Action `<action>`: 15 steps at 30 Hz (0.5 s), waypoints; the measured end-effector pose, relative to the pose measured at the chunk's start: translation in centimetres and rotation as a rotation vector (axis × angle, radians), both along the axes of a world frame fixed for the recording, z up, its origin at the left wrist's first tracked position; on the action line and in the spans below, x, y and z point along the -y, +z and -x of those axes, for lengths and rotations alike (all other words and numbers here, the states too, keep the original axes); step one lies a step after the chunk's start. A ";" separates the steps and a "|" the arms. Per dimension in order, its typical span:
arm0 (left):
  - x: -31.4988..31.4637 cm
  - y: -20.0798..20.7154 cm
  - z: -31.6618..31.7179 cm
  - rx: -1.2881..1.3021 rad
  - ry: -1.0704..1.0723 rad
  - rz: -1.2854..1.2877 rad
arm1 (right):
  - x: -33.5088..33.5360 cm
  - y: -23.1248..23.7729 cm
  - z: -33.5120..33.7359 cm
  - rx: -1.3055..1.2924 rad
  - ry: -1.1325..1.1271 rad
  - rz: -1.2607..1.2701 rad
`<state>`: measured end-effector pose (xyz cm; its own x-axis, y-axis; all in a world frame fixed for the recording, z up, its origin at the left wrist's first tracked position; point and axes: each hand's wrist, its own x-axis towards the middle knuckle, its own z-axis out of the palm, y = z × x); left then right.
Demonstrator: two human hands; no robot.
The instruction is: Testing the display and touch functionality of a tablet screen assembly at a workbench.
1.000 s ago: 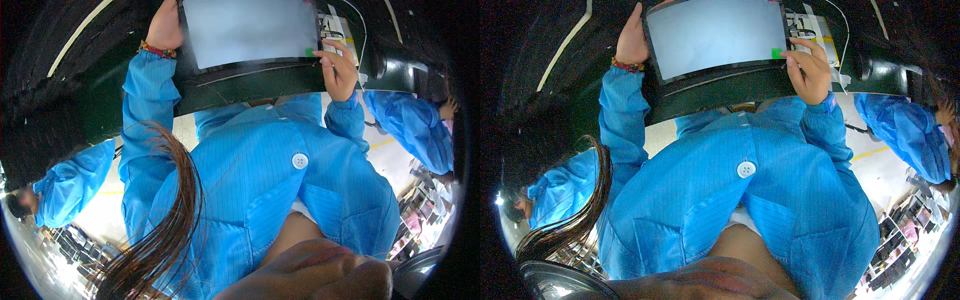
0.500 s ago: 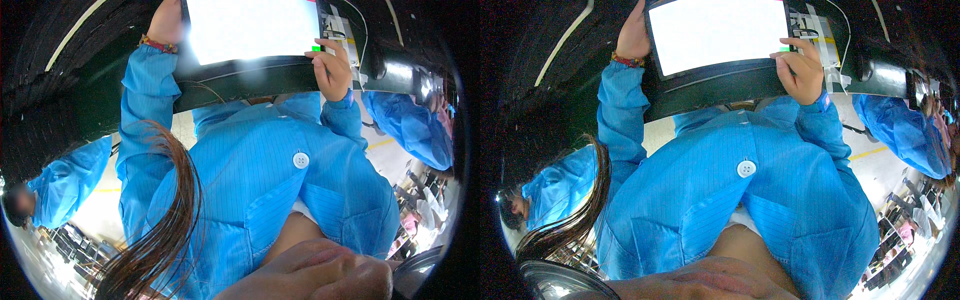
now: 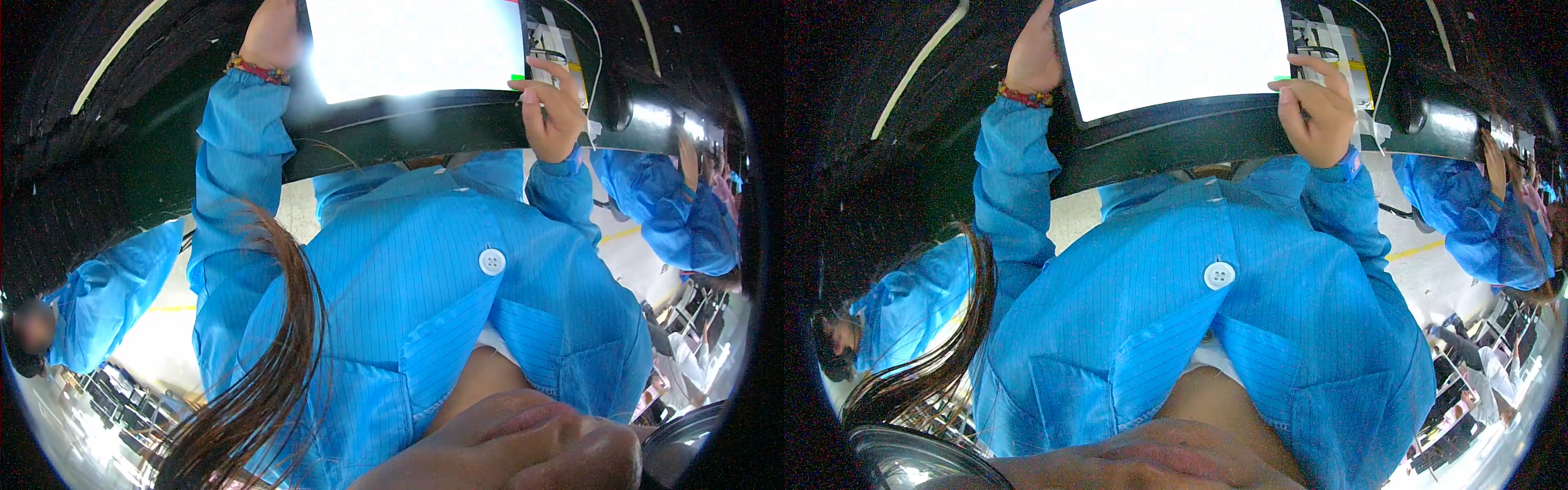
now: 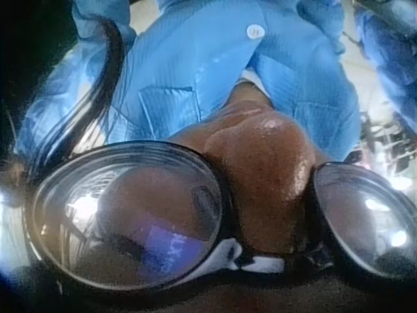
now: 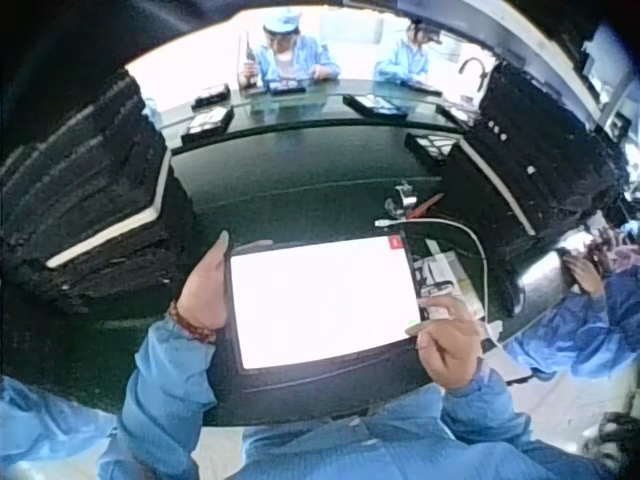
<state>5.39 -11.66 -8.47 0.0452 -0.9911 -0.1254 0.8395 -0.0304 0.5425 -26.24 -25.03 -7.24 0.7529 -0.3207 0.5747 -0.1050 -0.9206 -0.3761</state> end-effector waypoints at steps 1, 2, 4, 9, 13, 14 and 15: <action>0.0 0.1 0.0 0.004 0.016 -0.018 | 0.0 0.0 -0.2 0.001 0.001 -0.001; 0.0 0.1 0.1 0.008 0.032 -0.036 | 0.2 -0.1 -0.5 -0.021 0.067 0.024; 0.0 0.3 0.1 0.031 0.019 -0.020 | -0.2 0.2 -1.1 -0.071 0.140 0.038; 0.2 -0.3 -0.3 -0.011 -0.031 0.073 | -1.0 0.8 -2.9 -0.117 0.294 0.058; 0.2 -0.2 -0.2 0.007 -0.016 0.046 | -1.7 0.6 -3.7 -0.120 0.351 0.054; 0.2 -0.4 -0.5 -0.017 -0.043 0.066 | -1.6 0.6 -3.8 -0.120 0.351 0.053; 0.2 -0.7 -0.8 -0.040 -0.070 0.086 | -1.6 0.7 -3.9 -0.148 0.363 0.093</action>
